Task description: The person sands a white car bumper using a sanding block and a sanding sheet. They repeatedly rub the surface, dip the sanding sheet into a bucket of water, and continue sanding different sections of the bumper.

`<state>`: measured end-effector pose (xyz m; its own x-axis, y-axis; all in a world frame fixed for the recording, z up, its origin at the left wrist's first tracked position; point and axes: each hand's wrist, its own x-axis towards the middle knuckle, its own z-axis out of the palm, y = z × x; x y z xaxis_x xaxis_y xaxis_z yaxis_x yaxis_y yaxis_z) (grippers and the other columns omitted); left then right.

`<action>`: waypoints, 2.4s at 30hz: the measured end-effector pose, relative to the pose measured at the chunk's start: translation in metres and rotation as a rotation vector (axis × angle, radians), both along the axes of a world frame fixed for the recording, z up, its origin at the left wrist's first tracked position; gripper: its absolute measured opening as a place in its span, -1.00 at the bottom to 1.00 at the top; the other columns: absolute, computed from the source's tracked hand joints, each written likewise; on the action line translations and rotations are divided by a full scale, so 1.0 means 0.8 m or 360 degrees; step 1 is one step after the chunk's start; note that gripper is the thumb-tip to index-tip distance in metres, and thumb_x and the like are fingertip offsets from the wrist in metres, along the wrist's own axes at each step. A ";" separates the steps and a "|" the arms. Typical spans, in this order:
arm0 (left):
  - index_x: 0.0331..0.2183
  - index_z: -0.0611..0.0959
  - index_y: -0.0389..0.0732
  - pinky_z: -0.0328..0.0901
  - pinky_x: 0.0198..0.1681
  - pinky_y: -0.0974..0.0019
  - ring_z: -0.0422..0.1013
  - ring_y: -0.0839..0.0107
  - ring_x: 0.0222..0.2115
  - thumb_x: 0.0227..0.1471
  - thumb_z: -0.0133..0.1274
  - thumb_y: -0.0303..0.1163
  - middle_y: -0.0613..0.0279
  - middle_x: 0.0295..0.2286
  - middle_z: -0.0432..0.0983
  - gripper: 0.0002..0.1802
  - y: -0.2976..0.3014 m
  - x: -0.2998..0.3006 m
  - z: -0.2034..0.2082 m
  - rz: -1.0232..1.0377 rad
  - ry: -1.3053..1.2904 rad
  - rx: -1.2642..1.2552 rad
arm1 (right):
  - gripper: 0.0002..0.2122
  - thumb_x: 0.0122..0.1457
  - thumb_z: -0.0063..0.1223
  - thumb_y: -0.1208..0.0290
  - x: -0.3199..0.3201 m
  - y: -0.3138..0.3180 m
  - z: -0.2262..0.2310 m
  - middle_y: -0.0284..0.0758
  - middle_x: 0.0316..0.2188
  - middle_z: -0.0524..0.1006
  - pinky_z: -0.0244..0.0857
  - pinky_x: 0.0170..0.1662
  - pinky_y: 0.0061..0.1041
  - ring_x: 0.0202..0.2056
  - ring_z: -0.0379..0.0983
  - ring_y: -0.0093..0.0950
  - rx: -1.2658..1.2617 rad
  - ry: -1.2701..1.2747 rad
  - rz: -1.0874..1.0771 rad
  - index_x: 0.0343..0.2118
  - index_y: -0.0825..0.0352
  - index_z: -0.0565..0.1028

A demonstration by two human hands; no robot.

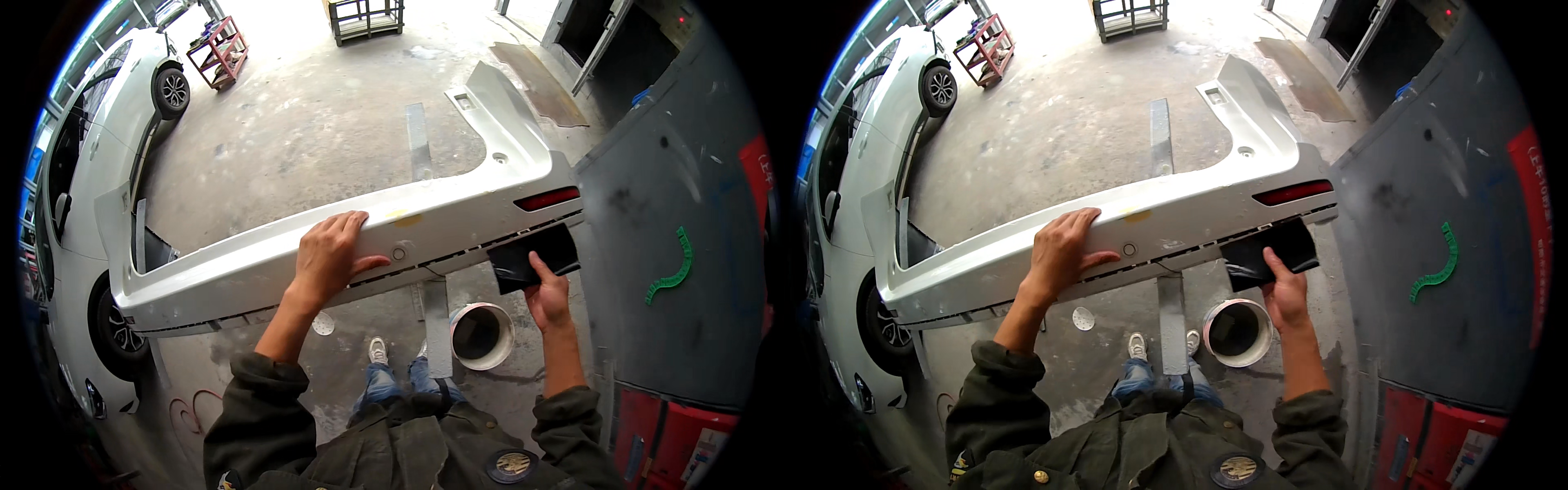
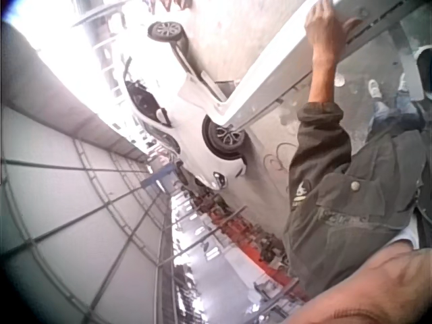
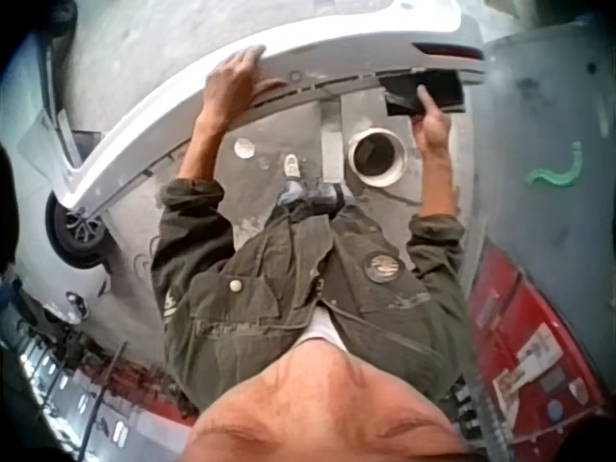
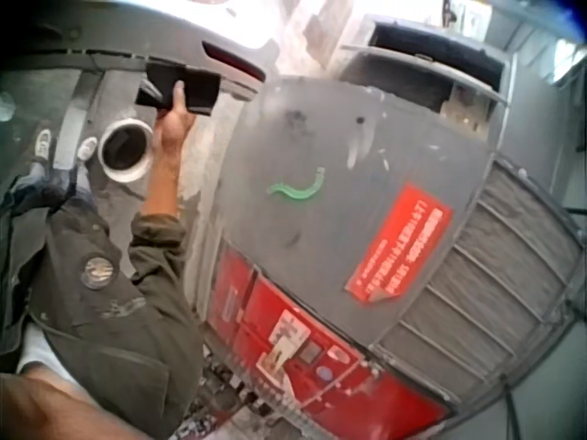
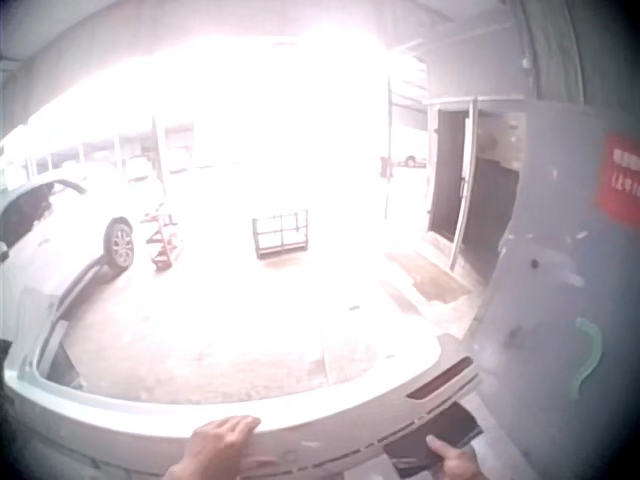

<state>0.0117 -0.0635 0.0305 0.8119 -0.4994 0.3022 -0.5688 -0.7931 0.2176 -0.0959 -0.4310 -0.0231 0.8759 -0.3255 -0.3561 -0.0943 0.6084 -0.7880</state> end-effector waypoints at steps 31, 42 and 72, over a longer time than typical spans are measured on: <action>0.08 0.64 -0.22 0.52 -0.03 0.14 0.62 0.13 -0.09 -0.08 0.32 0.30 0.01 -0.07 0.67 -0.10 0.011 0.009 0.001 0.0038 0.0235 0.0015 | -0.90 0.23 0.11 0.49 0.058 0.133 0.098 -0.16 -0.37 0.66 0.49 -0.22 -0.33 -0.35 0.65 -0.22 -0.2193 -0.0488 0.0652 -0.23 0.36 0.55; 0.09 0.59 -0.25 0.49 -0.03 0.17 0.60 0.14 -0.10 -0.36 0.51 0.17 0.07 -0.09 0.66 0.03 0.015 0.002 -0.001 0.0009 0.0231 -0.0067 | -0.74 0.04 0.48 0.37 0.093 0.189 0.062 -0.23 -0.39 0.63 0.44 -0.29 -0.37 -0.40 0.58 -0.33 -0.2323 -0.0497 0.0804 -0.30 0.39 0.64; 0.06 0.63 -0.21 0.50 -0.05 0.20 0.60 0.21 -0.11 -0.44 0.53 0.15 0.15 -0.15 0.67 0.03 0.008 0.002 -0.002 0.0149 0.0314 -0.0019 | -0.82 -0.06 0.46 0.53 0.111 0.194 0.048 -0.33 -0.46 0.61 0.42 -0.38 -0.41 -0.46 0.56 -0.36 -0.2553 -0.1165 0.0655 -0.44 0.28 0.60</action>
<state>0.0130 -0.0575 0.0290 0.8986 -0.4163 0.1382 -0.4382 -0.8373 0.3270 -0.0068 -0.2758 0.0150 0.7990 0.3269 0.5046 0.5718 -0.6728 -0.4694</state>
